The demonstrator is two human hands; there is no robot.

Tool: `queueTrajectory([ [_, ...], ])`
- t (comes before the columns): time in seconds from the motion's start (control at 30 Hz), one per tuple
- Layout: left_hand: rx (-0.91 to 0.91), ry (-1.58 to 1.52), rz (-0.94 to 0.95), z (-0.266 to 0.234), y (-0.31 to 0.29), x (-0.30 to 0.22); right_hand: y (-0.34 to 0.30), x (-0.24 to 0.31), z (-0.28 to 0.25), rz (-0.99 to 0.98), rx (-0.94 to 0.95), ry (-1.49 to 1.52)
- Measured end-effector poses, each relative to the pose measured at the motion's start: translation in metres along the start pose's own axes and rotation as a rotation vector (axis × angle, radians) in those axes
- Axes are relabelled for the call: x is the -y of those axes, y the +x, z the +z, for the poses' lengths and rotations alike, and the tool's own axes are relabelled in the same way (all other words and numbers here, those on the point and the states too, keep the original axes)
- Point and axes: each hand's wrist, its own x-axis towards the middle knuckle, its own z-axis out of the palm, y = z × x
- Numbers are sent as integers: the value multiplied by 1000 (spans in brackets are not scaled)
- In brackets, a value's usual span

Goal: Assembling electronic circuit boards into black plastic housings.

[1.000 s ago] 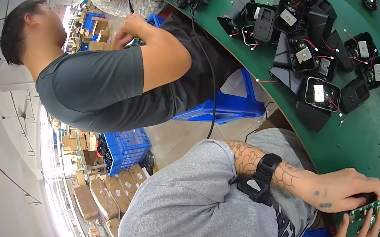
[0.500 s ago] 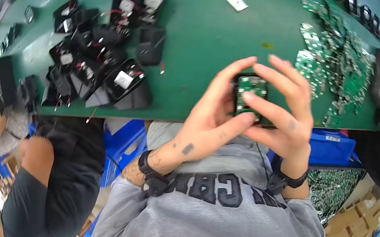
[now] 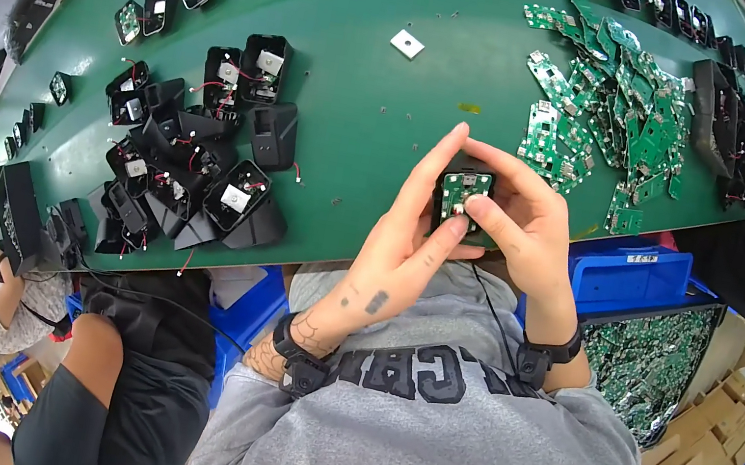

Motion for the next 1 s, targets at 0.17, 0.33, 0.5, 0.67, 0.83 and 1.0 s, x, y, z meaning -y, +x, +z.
queueTrajectory([
  [0.17, 12, 186, -29, -8, -4, 5, -3, 3, 3, -33, -11, -117],
  [0.33, 54, 566, 53, -9, -7, -8, -1, 9, 4, 41, 40, 37],
  [0.5, 38, 315, -1, -5, -3, -5, 1, 5, 3, 18, -13, 25],
  [0.67, 52, 253, -32, -5, 0, -4, -1, 1, 2, 60, -50, 83],
  [0.83, -38, 347, 82, -7, -7, -2, -4, -2, 17, -118, -66, 76],
  [1.0, 32, 414, 113, -10, -13, -8, -9, -1, 16, -208, -35, 80],
])
